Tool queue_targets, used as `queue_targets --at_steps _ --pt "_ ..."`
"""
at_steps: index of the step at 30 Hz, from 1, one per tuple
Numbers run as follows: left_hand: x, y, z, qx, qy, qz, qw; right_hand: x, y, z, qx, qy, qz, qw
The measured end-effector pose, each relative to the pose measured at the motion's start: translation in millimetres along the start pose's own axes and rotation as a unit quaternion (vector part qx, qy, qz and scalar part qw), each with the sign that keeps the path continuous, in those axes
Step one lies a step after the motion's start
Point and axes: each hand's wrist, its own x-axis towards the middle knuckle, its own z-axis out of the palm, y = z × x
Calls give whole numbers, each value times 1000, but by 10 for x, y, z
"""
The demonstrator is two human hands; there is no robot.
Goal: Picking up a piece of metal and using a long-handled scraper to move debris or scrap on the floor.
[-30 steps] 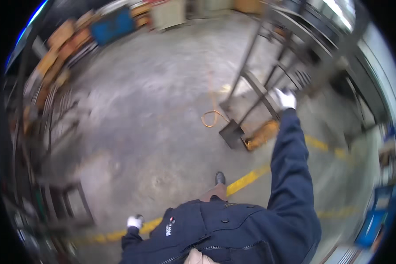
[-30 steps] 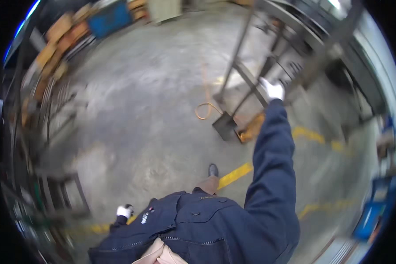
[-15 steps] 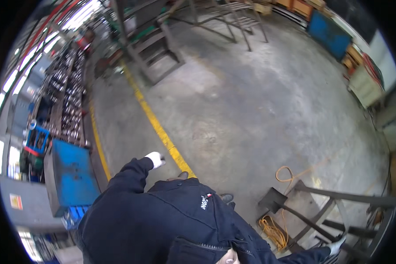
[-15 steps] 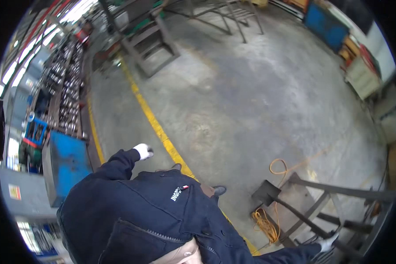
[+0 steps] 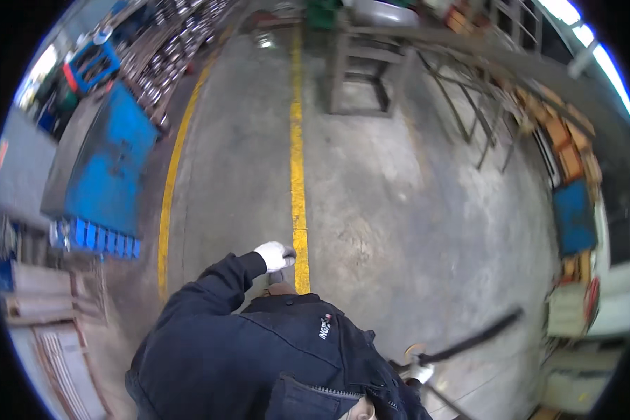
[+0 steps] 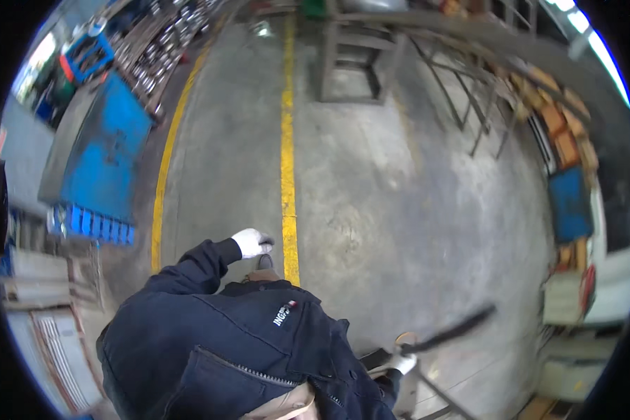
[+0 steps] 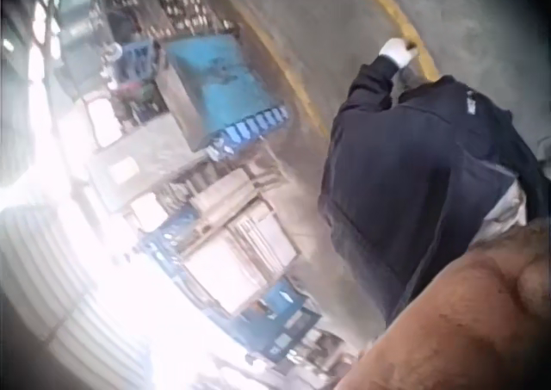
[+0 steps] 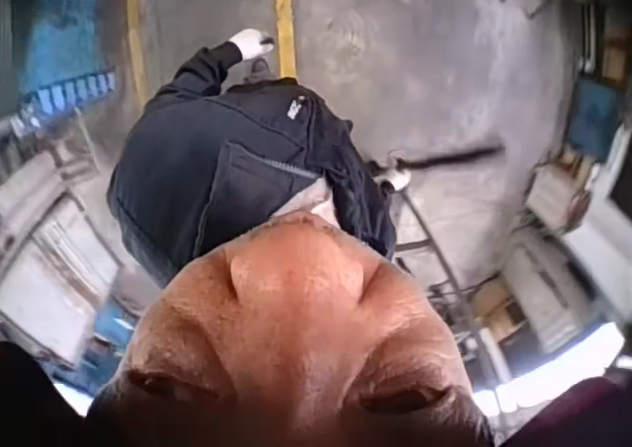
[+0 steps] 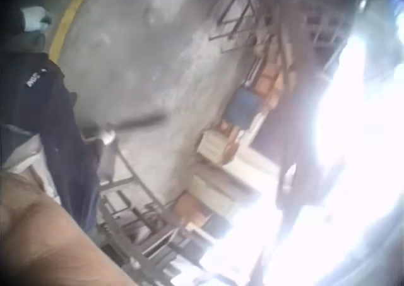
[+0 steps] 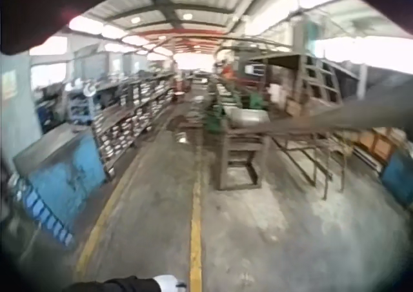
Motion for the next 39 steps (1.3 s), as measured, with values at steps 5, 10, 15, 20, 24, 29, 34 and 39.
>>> queue_targets --at_steps 5,10,15,20,24,29,34,39 --pt "-755 -258 -1776 -80 220 53 971 -63 -2610 1706 -94 -175 -92 976" --pt "-812 -173 -3305 -14 423 311 851 -54 -4868 3278 -102 -266 -249 926" --pt "-188 -471 -4315 180 415 333 827 -291 -6360 4895 -117 -345 -332 870" --pt "709 -1364 -5092 346 314 147 872 -418 -7450 6010 -136 -416 -431 789" --pt "1015 -1962 -5889 391 189 3 901 -192 -8432 6952 -121 -454 -493 732" --pt "1267 -2606 -7153 398 175 -75 897 -24 -9965 7690 -62 -484 -563 667" --pt "1715 -3644 -8101 427 203 -81 877 130 -11111 8787 -78 -472 -611 630" --pt "2366 -5052 -9104 440 230 -116 860 176 -12276 9923 -113 -458 -621 626"
